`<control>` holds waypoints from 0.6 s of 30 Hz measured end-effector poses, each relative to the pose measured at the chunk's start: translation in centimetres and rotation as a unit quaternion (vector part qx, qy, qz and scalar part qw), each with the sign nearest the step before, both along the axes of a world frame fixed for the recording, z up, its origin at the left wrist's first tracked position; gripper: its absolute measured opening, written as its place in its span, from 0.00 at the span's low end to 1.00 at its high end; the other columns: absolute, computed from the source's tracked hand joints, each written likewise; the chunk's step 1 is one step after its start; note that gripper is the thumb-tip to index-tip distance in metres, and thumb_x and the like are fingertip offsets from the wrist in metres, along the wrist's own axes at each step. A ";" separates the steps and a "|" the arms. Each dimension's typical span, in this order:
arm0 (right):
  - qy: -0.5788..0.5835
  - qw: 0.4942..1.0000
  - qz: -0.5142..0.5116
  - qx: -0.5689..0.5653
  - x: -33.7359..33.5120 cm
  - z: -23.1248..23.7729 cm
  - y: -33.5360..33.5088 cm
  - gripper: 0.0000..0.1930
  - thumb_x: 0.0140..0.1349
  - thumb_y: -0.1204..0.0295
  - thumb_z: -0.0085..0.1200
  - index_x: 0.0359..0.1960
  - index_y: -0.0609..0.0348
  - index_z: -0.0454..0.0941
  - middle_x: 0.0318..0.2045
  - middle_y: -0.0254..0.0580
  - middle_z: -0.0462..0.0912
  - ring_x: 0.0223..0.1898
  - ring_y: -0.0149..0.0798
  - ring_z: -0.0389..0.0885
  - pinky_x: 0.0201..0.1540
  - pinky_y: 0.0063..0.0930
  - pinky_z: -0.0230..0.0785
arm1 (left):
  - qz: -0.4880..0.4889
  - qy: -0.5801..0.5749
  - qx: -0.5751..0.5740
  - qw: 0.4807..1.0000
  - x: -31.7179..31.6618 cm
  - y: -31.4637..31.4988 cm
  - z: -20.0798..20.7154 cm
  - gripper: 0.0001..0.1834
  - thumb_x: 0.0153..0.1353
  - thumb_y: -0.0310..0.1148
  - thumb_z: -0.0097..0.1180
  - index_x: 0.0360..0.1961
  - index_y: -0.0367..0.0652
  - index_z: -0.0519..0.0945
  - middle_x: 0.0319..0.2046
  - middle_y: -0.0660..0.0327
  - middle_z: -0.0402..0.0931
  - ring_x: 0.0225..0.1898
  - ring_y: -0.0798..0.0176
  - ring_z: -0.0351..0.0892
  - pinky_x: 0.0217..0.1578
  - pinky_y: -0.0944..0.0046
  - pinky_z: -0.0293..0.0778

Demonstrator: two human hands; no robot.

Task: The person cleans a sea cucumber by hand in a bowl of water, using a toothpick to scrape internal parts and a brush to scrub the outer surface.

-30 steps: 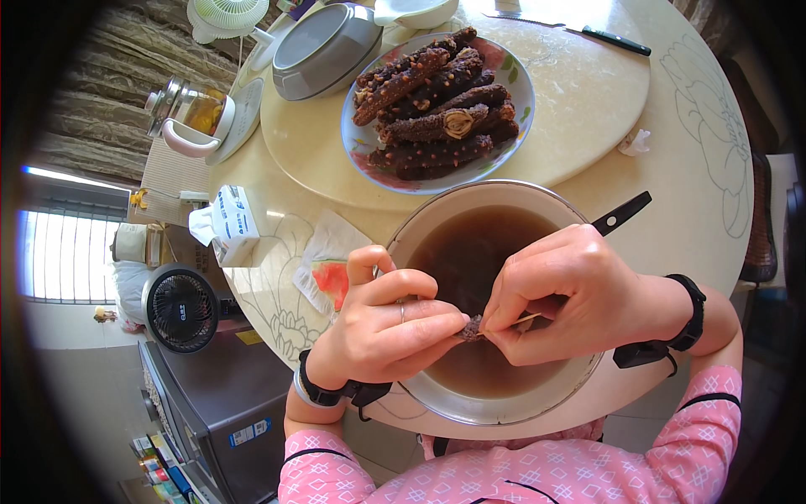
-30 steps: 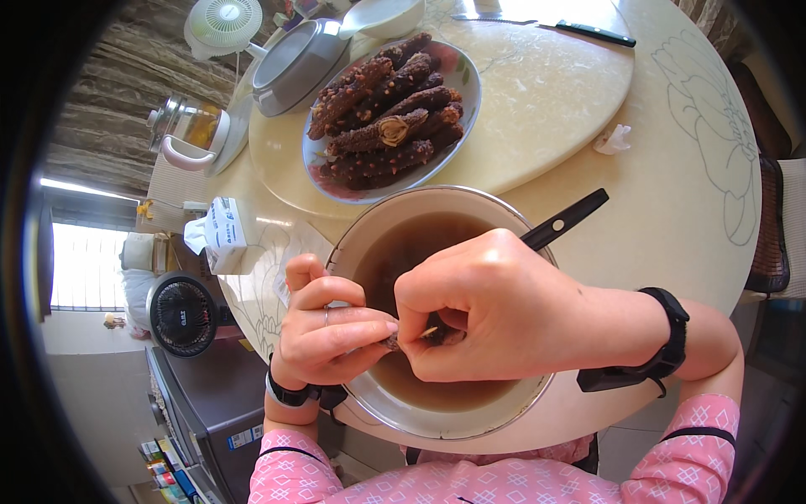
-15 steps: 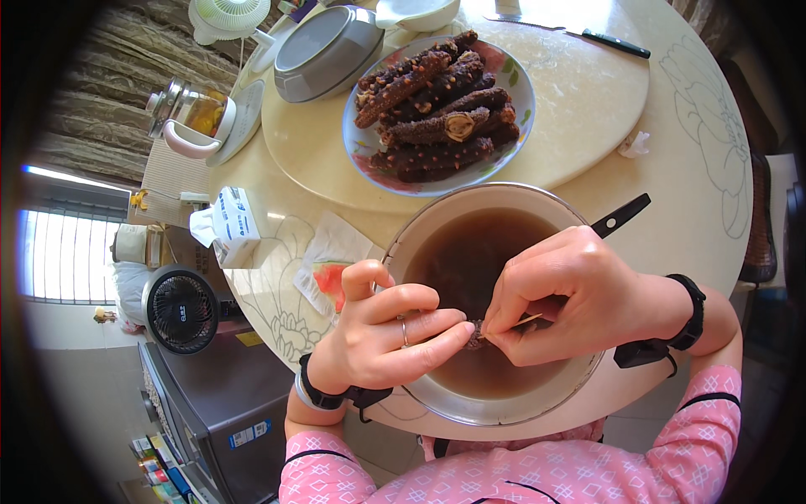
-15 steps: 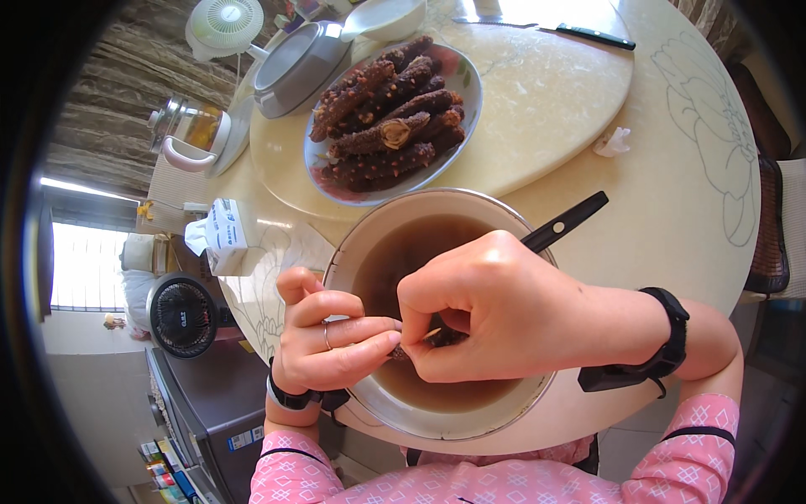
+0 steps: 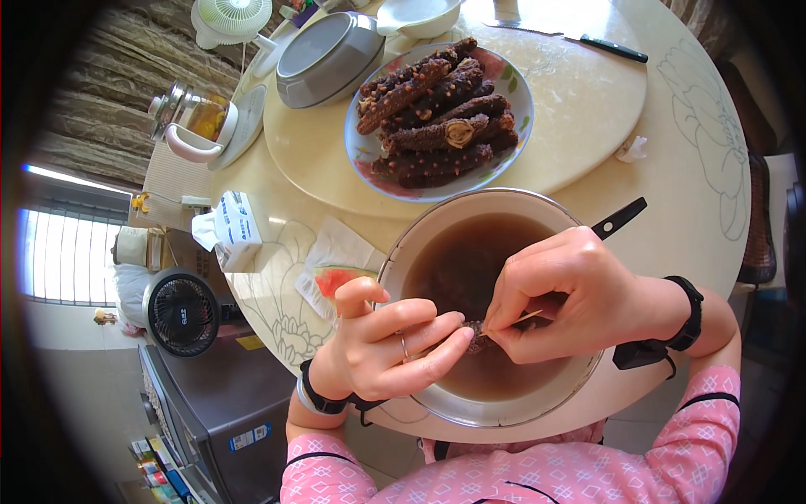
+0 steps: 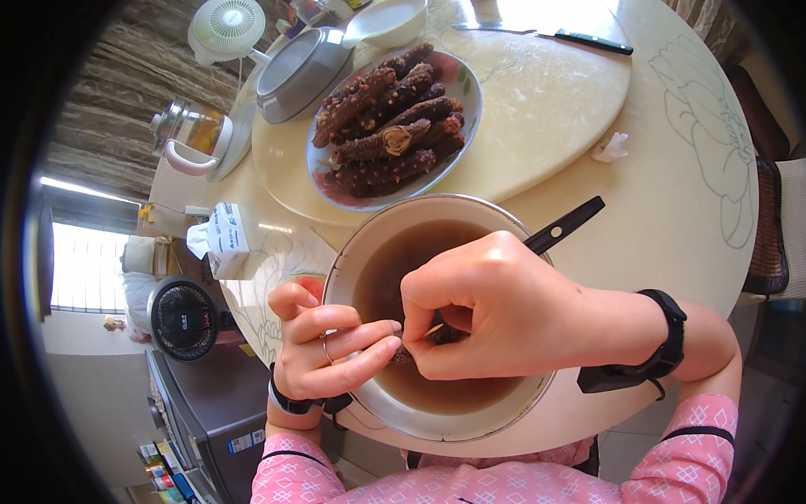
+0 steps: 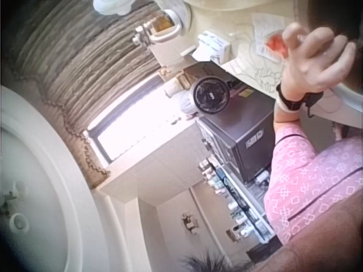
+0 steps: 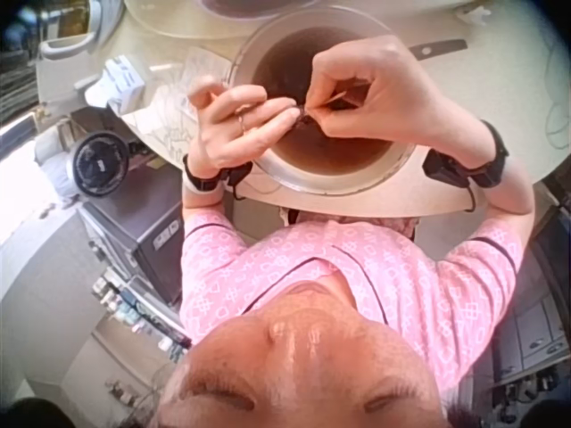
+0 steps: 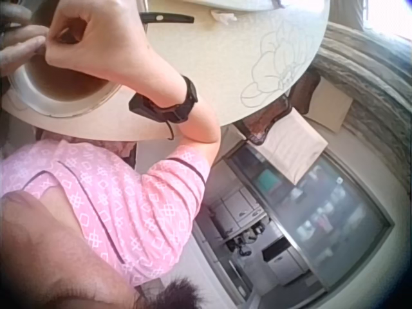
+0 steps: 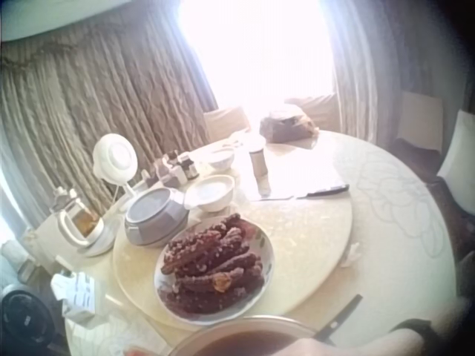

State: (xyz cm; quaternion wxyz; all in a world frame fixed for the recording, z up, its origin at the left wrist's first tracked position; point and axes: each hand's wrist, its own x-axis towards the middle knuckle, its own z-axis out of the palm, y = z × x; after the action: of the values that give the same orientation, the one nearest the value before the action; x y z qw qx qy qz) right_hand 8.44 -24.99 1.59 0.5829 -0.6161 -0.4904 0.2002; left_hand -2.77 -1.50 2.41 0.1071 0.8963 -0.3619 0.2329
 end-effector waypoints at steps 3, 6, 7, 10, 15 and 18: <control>0.003 1.000 0.007 0.006 0.0 -0.1 0.0 0.07 0.49 0.83 0.67 0.25 0.59 0.82 0.26 0.35 0.88 0.19 0.24 0.75 0.20 0.18 0.63 | -0.026 -0.016 -0.004 1.000 0.1 0.2 -0.3 0.15 0.49 0.33 0.62 0.41 0.50 0.85 0.34 0.73 0.85 0.35 0.69 0.75 0.47 0.56 0.55; -0.005 1.000 0.007 0.011 -0.1 -0.2 0.0 0.07 0.49 0.83 0.67 0.25 0.59 0.82 0.27 0.35 0.88 0.19 0.23 0.74 0.20 0.18 0.63 | -0.029 -0.022 -0.002 0.999 0.2 0.1 -0.3 0.15 0.49 0.33 0.62 0.41 0.50 0.85 0.34 0.73 0.85 0.35 0.70 0.75 0.47 0.56 0.55; -0.009 1.000 0.002 0.012 -0.1 -0.1 0.1 0.07 0.49 0.83 0.67 0.25 0.59 0.82 0.27 0.35 0.88 0.19 0.23 0.74 0.20 0.18 0.63 | -0.030 -0.025 -0.002 0.999 0.1 0.1 -0.2 0.15 0.49 0.33 0.62 0.41 0.50 0.84 0.34 0.73 0.85 0.35 0.70 0.75 0.47 0.56 0.55; 0.011 1.000 -0.010 0.010 -0.1 -0.1 0.1 0.06 0.49 0.83 0.67 0.26 0.59 0.83 0.27 0.34 0.88 0.19 0.23 0.74 0.20 0.18 0.63 | -0.025 -0.017 0.001 1.000 0.0 0.2 -0.3 0.15 0.49 0.33 0.62 0.41 0.50 0.84 0.34 0.73 0.85 0.35 0.70 0.75 0.47 0.56 0.55; 0.011 1.000 0.009 -0.003 0.0 0.1 0.0 0.06 0.50 0.83 0.67 0.26 0.59 0.83 0.26 0.33 0.87 0.19 0.23 0.74 0.20 0.19 0.62 | -0.025 -0.018 0.004 0.999 0.1 0.1 -0.2 0.15 0.50 0.33 0.62 0.41 0.50 0.84 0.34 0.73 0.85 0.35 0.70 0.75 0.47 0.57 0.55; 0.011 1.000 0.008 -0.005 0.0 0.0 0.0 0.07 0.50 0.83 0.67 0.25 0.59 0.82 0.26 0.34 0.87 0.19 0.23 0.74 0.20 0.19 0.62 | -0.025 -0.021 0.004 0.999 0.1 0.1 -0.1 0.14 0.50 0.33 0.62 0.41 0.51 0.84 0.33 0.74 0.85 0.35 0.71 0.75 0.47 0.57 0.54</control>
State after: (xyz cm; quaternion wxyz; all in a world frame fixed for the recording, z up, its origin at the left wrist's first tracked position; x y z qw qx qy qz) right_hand 8.41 -25.03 1.64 0.5836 -0.6127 -0.4881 0.2138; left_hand -2.70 -1.44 2.27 0.1012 0.8822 -0.3874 0.2478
